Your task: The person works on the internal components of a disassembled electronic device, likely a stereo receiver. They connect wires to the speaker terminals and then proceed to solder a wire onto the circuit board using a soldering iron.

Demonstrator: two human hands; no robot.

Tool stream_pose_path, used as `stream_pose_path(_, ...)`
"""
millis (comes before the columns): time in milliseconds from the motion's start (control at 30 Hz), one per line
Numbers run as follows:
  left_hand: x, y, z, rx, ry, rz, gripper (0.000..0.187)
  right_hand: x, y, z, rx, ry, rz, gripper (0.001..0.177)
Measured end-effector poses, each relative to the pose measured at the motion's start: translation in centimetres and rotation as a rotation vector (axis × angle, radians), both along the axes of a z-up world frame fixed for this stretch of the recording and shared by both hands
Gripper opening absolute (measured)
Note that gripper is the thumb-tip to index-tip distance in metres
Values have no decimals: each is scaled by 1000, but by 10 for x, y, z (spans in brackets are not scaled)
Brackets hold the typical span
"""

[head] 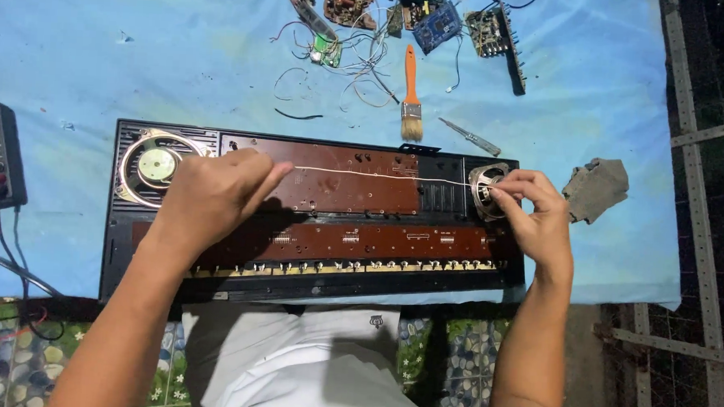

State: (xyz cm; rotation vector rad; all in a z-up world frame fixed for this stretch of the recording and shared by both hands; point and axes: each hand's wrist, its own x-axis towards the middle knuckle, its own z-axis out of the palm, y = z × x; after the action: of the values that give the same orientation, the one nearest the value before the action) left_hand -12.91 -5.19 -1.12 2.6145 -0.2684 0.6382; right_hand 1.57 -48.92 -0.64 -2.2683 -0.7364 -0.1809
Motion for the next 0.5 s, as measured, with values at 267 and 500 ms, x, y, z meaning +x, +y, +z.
stream_pose_path(267,9,-19,0,-25,56,-65,46,-14,-3,-16,-120,-87,-134,11)
stream_pose_path(500,8,-23,-6,-13,103,-64,45,-19,-5,-23,-84,-183,-225,9)
